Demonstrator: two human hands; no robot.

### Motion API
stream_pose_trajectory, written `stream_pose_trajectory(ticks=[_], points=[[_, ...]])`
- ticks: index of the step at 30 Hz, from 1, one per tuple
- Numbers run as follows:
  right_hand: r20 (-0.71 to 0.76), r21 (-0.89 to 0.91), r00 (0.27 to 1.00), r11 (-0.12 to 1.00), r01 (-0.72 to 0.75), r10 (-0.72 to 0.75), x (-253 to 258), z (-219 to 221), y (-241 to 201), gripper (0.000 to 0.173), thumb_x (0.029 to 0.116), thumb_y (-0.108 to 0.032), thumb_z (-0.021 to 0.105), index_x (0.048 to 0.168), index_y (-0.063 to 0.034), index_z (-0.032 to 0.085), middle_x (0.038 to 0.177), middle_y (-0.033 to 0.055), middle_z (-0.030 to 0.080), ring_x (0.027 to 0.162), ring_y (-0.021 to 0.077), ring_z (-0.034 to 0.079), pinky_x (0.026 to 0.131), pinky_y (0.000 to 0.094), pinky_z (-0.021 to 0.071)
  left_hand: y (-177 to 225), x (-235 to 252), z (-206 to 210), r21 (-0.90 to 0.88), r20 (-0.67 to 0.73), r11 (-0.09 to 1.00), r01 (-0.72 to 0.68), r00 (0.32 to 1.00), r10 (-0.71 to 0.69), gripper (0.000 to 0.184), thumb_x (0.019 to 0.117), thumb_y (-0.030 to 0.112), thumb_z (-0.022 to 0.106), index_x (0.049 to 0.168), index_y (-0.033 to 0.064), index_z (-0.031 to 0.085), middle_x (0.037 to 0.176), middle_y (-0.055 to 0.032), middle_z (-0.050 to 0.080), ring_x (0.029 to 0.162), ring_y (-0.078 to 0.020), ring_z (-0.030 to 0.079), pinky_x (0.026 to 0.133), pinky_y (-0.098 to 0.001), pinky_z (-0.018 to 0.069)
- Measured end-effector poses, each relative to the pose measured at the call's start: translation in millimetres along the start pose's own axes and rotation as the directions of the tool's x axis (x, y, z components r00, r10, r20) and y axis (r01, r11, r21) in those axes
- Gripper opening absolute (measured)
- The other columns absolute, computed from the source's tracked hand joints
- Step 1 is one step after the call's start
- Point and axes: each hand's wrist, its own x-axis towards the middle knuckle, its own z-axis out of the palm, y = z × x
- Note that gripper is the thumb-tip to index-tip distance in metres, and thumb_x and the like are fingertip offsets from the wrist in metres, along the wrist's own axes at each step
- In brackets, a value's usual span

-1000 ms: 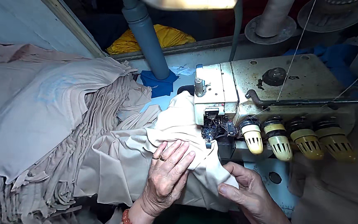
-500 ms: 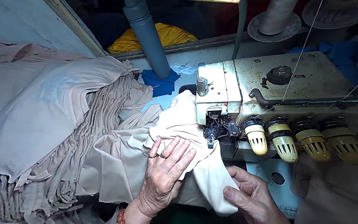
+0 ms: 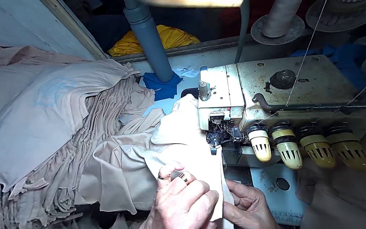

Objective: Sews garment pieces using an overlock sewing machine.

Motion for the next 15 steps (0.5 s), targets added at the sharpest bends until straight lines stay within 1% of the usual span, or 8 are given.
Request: stream_pose_trajectory(ticks=[3,4,7,8,10,11,13,15], points=[[-0.009,-0.008,0.999,0.999,0.031,-0.032,3.5,3.4,7.6,0.038,0.0852,0.011,0.067,0.122,0.0027,0.070,0.102,0.0005,0.079,0.090,0.0045,0.074,0.083,0.0253,0.0616,-7.8,2.7,17.8,0.064,-0.025,0.996,-0.058,0.998,0.059,0.020,0.1001,0.028,0.056,0.091,0.0171,0.069,0.076,0.0007,0.065,0.075,-0.0129,0.058,0.103,-0.0381,0.0331],[-0.016,-0.018,0.999,0.999,0.039,-0.039,5.5,5.2,9.6,0.034,0.0854,0.010,0.067,0.118,0.0017,0.071,0.099,0.0000,0.079,0.088,0.0039,0.073,0.081,0.0247,0.0617,-11.3,5.8,22.4,0.096,-0.042,0.993,-0.069,0.996,0.073,0.021,0.0997,0.028,0.056,0.090,0.0169,0.070,0.075,0.0009,0.065,0.073,-0.0125,0.059,0.101,-0.0381,0.0354],[-0.037,-0.024,0.999,0.999,0.034,-0.035,11.7,13.5,12.2,0.021,0.0865,0.010,0.066,0.103,-0.0010,0.073,0.085,-0.0002,0.077,0.071,0.0058,0.073,0.065,0.0255,0.0628,-18.6,18.8,24.9,0.173,-0.042,0.982,-0.076,0.996,0.084,0.018,0.0969,0.021,0.059,0.088,0.0148,0.073,0.076,0.0007,0.067,0.072,-0.0123,0.060,0.098,-0.0419,0.0392],[-0.048,-0.033,0.998,0.999,0.035,-0.037,13.1,16.7,13.2,0.019,0.0861,0.010,0.065,0.099,-0.0011,0.073,0.082,-0.0006,0.076,0.069,0.0057,0.072,0.062,0.0251,0.0622,-20.1,22.5,23.9,0.188,-0.022,0.979,-0.078,0.996,0.084,0.016,0.0962,0.019,0.062,0.088,0.0148,0.075,0.078,0.0011,0.068,0.073,-0.0122,0.060,0.098,-0.0433,0.0396],[-0.049,-0.044,0.998,0.998,0.047,-0.050,16.2,21.6,14.6,0.017,0.0870,0.010,0.064,0.097,-0.0008,0.073,0.081,-0.0007,0.076,0.067,0.0059,0.072,0.061,0.0249,0.0622,-22.6,28.4,21.3,0.200,0.017,0.975,-0.092,0.996,0.090,0.015,0.0960,0.018,0.064,0.090,0.0146,0.077,0.082,0.0010,0.070,0.078,-0.0125,0.062,0.098,-0.0447,0.0403],[-0.054,-0.047,0.997,0.998,0.053,-0.055,17.6,23.6,15.3,0.017,0.0874,0.011,0.063,0.096,-0.0009,0.073,0.081,-0.0006,0.076,0.067,0.0058,0.072,0.062,0.0250,0.0625,-23.5,30.4,20.3,0.206,0.032,0.974,-0.099,0.995,0.094,0.016,0.0960,0.019,0.063,0.090,0.0148,0.078,0.084,0.0008,0.070,0.081,-0.0132,0.063,0.099,-0.0448,0.0399],[-0.076,-0.046,0.995,0.997,0.065,-0.068,17.6,26.5,17.5,0.016,0.0880,0.010,0.063,0.095,-0.0002,0.073,0.080,-0.0006,0.076,0.067,0.0059,0.072,0.062,0.0252,0.0625,-23.8,30.4,19.1,0.203,0.050,0.974,-0.102,0.994,0.094,0.018,0.0977,0.021,0.061,0.093,0.0154,0.078,0.087,0.0003,0.070,0.087,-0.0144,0.064,0.102,-0.0456,0.0390],[-0.095,-0.053,0.993,0.996,0.067,-0.072,17.0,29.5,18.5,0.016,0.0888,0.010,0.062,0.096,-0.0004,0.072,0.080,-0.0012,0.076,0.068,0.0059,0.073,0.063,0.0254,0.0632,-24.1,27.9,18.9,0.192,0.042,0.977,-0.093,0.995,0.087,0.019,0.0978,0.021,0.061,0.096,0.0151,0.079,0.088,-0.0004,0.071,0.088,-0.0155,0.064,0.106,-0.0486,0.0371]])
